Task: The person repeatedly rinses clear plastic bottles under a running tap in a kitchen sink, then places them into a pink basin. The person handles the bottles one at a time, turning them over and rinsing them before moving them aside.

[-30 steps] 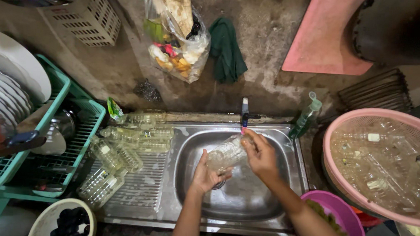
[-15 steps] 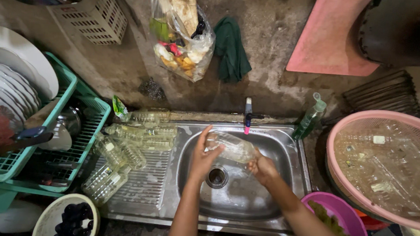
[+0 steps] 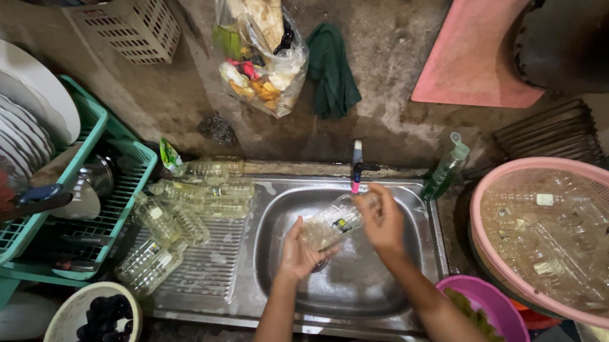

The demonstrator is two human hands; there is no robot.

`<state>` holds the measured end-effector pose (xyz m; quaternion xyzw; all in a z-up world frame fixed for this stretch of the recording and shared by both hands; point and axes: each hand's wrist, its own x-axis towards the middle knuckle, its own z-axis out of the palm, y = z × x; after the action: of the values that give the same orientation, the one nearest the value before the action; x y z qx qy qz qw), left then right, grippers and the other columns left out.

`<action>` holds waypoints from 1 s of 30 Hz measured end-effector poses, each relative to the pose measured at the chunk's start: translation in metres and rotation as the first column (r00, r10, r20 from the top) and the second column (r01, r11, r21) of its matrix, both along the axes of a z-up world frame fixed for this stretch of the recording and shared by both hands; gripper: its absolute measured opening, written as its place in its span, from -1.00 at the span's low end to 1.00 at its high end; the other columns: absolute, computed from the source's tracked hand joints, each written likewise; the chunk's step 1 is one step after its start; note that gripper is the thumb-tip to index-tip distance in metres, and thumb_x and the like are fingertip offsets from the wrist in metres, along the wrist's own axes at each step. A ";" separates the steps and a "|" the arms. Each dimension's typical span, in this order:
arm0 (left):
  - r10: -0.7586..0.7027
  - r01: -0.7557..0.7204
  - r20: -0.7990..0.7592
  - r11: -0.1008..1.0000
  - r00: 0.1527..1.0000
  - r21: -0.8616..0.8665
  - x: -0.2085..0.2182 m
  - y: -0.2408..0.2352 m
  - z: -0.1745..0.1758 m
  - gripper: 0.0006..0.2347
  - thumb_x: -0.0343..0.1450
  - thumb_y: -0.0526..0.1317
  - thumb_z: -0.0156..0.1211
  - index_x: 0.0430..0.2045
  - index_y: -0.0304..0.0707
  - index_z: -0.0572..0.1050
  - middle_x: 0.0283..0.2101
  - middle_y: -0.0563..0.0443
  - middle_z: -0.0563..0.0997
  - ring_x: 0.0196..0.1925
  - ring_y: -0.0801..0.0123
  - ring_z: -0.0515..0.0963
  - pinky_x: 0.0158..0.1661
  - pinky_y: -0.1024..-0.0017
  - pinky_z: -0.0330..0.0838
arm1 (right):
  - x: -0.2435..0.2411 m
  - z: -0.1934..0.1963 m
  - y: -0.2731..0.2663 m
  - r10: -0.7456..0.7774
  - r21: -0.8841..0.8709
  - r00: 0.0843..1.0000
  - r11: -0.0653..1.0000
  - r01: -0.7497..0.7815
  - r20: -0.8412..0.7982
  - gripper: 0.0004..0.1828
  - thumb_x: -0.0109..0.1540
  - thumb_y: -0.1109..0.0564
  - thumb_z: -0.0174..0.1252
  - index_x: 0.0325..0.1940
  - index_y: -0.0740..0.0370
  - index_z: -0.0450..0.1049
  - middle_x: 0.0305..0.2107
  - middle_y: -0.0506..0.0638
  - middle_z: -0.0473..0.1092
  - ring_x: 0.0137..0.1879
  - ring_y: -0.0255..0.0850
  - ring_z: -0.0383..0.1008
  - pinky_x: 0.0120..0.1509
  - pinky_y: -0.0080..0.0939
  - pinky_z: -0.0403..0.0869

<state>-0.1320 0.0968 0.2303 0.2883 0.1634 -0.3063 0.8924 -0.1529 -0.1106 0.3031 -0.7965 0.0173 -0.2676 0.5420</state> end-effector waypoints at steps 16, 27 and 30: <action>-0.209 -0.502 0.744 0.620 0.635 0.603 -0.007 -0.019 0.121 -0.24 0.11 -0.30 0.57 0.22 -0.24 0.27 0.08 -0.13 0.57 0.07 0.29 0.60 0.05 0.37 0.54 | 0.008 -0.139 -0.011 0.505 0.923 0.776 0.276 0.269 -0.377 -0.61 0.40 0.18 -0.15 0.29 0.29 0.33 -0.17 0.08 0.43 -0.21 -0.23 0.45 -0.09 -0.24 0.53; -0.298 -0.543 0.804 0.612 0.515 0.575 -0.011 -0.040 0.142 -0.27 0.11 -0.19 0.63 0.16 -0.29 0.33 0.02 -0.11 0.58 0.05 0.29 0.61 0.06 0.38 0.52 | -0.001 -0.149 0.000 0.529 0.943 0.781 0.171 0.287 -0.333 -0.90 0.38 0.16 0.03 -0.06 0.20 0.38 -0.29 -0.01 0.41 -0.21 -0.18 0.46 -0.05 -0.18 0.54; -0.319 -0.556 0.797 0.583 0.513 0.592 -0.010 -0.043 0.142 -0.31 0.10 -0.15 0.65 0.10 -0.27 0.40 0.00 -0.13 0.59 0.03 0.26 0.62 0.05 0.36 0.52 | -0.004 -0.148 -0.002 0.538 0.934 0.764 0.188 0.303 -0.356 -0.92 0.36 0.17 0.07 -0.06 0.16 0.41 -0.31 -0.03 0.39 -0.24 -0.18 0.44 -0.03 -0.17 0.54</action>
<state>-0.1421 0.0536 0.3723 0.7520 -0.1522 0.0568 0.6389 -0.1567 -0.1122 0.1554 -0.3018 0.2940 0.1357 0.8967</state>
